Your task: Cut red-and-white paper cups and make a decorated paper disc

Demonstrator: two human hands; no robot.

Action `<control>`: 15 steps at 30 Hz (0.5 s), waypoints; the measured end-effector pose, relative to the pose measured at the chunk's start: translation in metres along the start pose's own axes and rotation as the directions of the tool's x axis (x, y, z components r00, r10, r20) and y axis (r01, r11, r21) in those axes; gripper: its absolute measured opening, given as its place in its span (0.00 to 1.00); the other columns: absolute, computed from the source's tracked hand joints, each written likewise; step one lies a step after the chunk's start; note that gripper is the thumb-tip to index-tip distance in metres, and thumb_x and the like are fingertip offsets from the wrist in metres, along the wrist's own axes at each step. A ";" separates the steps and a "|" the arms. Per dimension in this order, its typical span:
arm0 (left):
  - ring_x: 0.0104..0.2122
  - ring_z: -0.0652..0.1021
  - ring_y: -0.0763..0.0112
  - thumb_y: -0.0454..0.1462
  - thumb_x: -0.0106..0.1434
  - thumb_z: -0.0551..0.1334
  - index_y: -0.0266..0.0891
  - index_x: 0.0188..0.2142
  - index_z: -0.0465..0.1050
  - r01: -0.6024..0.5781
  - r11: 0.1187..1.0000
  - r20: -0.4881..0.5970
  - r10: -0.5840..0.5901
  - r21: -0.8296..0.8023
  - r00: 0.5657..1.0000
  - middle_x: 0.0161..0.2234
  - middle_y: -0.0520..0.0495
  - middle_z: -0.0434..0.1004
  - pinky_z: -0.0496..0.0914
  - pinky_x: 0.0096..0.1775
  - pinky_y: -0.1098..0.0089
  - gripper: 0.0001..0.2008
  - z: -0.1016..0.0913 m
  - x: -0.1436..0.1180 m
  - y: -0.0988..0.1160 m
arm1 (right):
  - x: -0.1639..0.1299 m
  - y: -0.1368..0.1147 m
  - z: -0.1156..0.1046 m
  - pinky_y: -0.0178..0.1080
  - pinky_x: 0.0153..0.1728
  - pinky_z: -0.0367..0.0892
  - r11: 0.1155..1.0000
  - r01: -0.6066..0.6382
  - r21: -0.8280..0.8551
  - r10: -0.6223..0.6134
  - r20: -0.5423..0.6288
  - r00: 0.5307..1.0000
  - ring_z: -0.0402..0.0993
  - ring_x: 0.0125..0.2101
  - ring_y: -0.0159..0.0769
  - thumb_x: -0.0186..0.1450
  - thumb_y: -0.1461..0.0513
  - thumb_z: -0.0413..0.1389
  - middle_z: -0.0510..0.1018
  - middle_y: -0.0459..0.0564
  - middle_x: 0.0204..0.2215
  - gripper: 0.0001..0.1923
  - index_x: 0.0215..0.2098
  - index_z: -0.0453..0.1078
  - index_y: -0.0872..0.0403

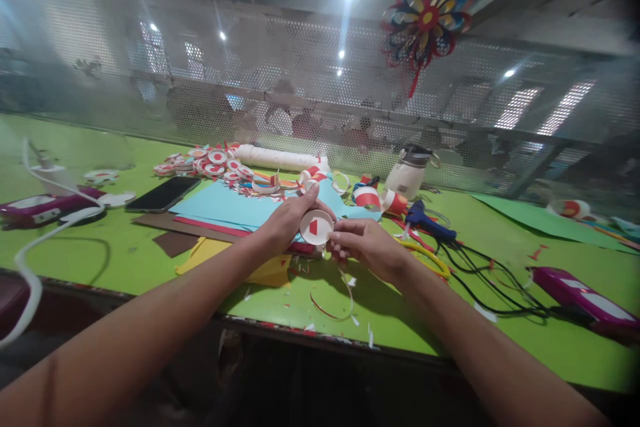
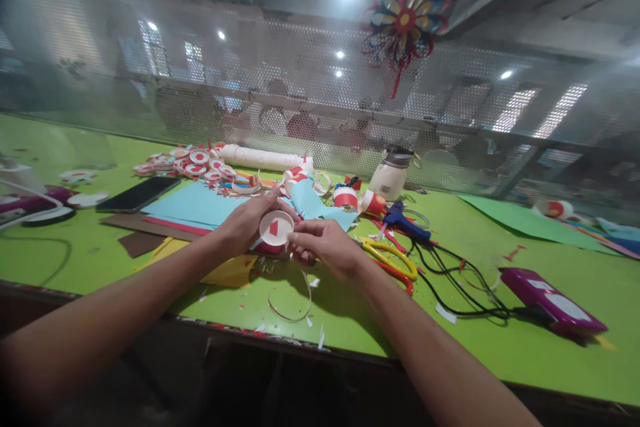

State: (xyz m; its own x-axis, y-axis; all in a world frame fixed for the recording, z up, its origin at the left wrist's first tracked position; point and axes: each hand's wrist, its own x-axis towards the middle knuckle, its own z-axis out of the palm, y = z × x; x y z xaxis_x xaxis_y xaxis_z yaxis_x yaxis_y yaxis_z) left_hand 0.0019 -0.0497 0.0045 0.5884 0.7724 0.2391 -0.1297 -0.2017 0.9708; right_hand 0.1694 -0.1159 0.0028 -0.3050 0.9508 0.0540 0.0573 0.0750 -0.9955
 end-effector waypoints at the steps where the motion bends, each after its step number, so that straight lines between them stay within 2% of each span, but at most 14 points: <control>1: 0.24 0.74 0.69 0.53 0.62 0.51 0.33 0.34 0.77 0.005 0.999 0.011 -0.005 -0.034 1.000 0.24 0.44 0.77 0.64 0.29 0.70 0.27 0.000 0.001 0.000 | 0.000 0.000 0.000 0.34 0.24 0.59 1.000 -0.002 0.029 0.002 -0.010 1.000 0.65 0.21 0.26 0.57 0.58 0.62 0.74 0.47 0.23 0.10 0.27 0.72 0.57; 7: 0.25 0.75 0.67 0.44 0.57 0.61 0.30 0.33 0.76 0.067 0.969 0.097 -0.045 -0.238 0.994 0.27 0.40 0.78 0.67 0.30 0.67 0.16 0.002 0.002 0.000 | 0.002 0.003 -0.009 0.35 0.25 0.62 0.990 0.018 0.141 -0.014 -0.032 0.999 0.69 0.23 0.29 0.58 0.60 0.61 0.74 0.48 0.24 0.07 0.30 0.73 0.57; 15: 0.30 0.75 0.69 0.38 0.53 0.66 0.32 0.33 0.77 0.079 0.960 0.057 -0.066 -0.270 0.996 0.32 0.41 0.78 0.66 0.36 0.67 0.11 -0.001 0.003 -0.002 | 0.007 0.002 -0.019 0.34 0.25 0.63 0.988 0.049 0.148 -0.025 -0.160 0.987 0.68 0.23 0.28 0.55 0.58 0.63 0.75 0.49 0.24 0.11 0.31 0.75 0.58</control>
State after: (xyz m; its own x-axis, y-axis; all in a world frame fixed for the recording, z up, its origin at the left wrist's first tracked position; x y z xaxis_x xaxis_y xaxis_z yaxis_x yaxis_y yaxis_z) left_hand 0.0032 -0.0467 0.0034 0.6402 0.7485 0.1730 -0.2934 0.0301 0.9555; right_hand 0.1854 -0.1038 0.0027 -0.1506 0.9844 0.0910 -0.0987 0.0766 -0.9922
